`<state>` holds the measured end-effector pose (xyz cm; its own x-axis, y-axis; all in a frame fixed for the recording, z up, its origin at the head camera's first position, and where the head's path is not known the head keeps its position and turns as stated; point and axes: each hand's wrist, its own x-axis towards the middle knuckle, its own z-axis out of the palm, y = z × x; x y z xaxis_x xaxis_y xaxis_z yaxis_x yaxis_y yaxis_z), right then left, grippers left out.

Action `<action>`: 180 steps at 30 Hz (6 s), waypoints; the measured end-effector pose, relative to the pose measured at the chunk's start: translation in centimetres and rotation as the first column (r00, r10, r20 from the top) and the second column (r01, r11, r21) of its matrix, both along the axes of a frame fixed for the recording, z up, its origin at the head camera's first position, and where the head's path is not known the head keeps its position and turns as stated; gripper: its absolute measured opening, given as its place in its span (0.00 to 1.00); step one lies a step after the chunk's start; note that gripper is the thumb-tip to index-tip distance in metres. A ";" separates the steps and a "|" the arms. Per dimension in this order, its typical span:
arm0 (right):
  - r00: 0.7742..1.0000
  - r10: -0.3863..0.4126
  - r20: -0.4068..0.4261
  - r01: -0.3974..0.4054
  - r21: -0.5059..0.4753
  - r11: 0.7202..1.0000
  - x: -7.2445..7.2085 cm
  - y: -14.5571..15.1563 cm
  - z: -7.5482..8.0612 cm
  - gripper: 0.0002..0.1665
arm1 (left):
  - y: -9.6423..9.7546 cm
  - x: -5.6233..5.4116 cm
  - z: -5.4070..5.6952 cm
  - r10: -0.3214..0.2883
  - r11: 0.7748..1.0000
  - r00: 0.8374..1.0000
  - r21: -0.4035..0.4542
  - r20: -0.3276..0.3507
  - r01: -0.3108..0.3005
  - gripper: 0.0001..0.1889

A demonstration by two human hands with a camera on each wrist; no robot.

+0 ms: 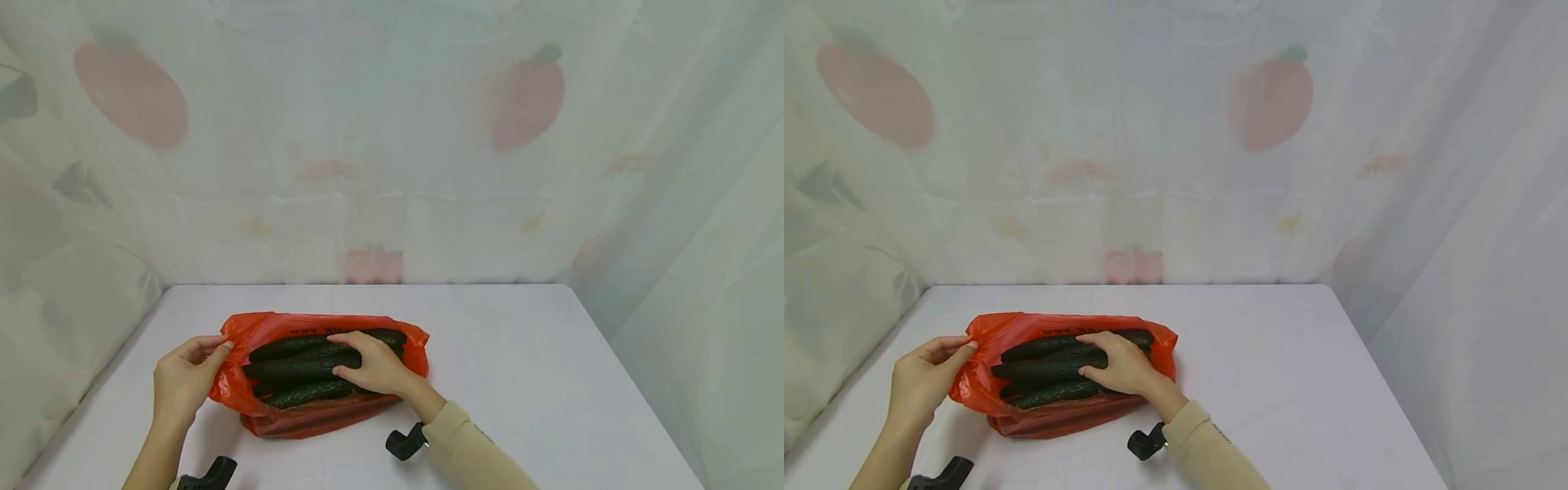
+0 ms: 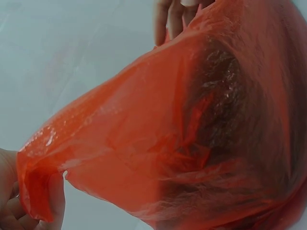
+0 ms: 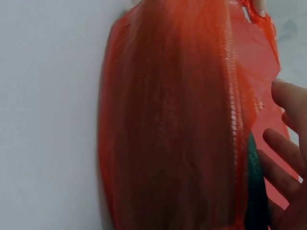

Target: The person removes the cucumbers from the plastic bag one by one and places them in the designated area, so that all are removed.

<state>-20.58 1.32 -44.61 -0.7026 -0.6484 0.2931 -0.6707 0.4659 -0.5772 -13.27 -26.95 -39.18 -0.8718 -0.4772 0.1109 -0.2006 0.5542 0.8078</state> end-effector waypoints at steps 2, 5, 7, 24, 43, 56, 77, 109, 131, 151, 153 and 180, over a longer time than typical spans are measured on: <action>1.000 -0.004 -0.005 0.004 0.016 1.000 0.0 -0.1 -0.1 0.32 | 0.0 0.0 0.0 0.002 1.000 1.000 0.000 -0.002 -0.002 0.19; 1.000 -0.016 -0.005 0.017 0.054 0.998 0.1 -0.4 -0.3 0.32 | 0.0 0.0 0.0 0.007 1.000 1.000 0.000 -0.001 -0.007 0.19; 1.000 -0.027 -0.015 0.029 0.088 0.996 0.1 -0.5 -0.4 0.32 | -0.1 0.0 -0.1 0.009 1.000 1.000 0.000 -0.001 -0.009 0.19; 0.971 -0.124 -0.205 0.178 0.271 0.946 0.6 -2.0 -1.1 0.24 | -0.2 0.0 0.0 0.012 1.000 1.000 0.010 0.002 -0.012 0.19; 0.964 -0.167 -0.208 0.208 0.193 0.959 0.9 -1.2 -0.9 0.21 | -0.6 -0.1 -0.1 0.026 0.999 1.000 0.028 0.009 -0.026 0.21; 0.970 -0.206 -0.129 0.210 0.017 0.978 1.8 0.6 0.0 0.22 | -0.8 0.2 -0.1 0.029 0.998 0.999 0.063 0.036 -0.031 0.22; 0.976 -0.127 -0.180 0.113 -0.087 0.990 2.6 0.4 3.9 0.22 | -1.1 0.1 -0.4 0.048 0.999 0.998 0.019 0.038 -0.049 0.23; 0.889 -0.018 -0.457 -0.004 -0.046 0.999 -0.4 2.2 10.4 0.22 | -1.0 0.0 -0.2 0.036 0.999 0.999 0.011 0.019 -0.036 0.20; 0.943 -0.101 -0.316 0.081 -0.076 0.994 -7.0 12.6 8.3 0.23 | -1.0 0.0 -0.3 0.038 0.999 0.999 0.025 0.008 -0.039 0.20; 0.955 -0.183 -0.234 0.194 0.025 0.981 -10.0 20.1 4.6 0.23 | -1.0 0.2 -0.4 0.041 0.999 0.999 0.013 -0.001 -0.041 0.19; 0.956 -0.185 -0.227 0.198 0.036 0.980 -10.2 20.6 4.1 0.23 | -1.0 0.2 -0.4 0.041 0.999 0.999 0.015 -0.004 -0.041 0.19; 0.958 -0.284 -0.039 0.285 0.216 0.934 -11.0 24.9 0.8 0.23 | -1.2 0.5 -0.9 0.037 0.998 0.999 0.048 -0.001 -0.037 0.19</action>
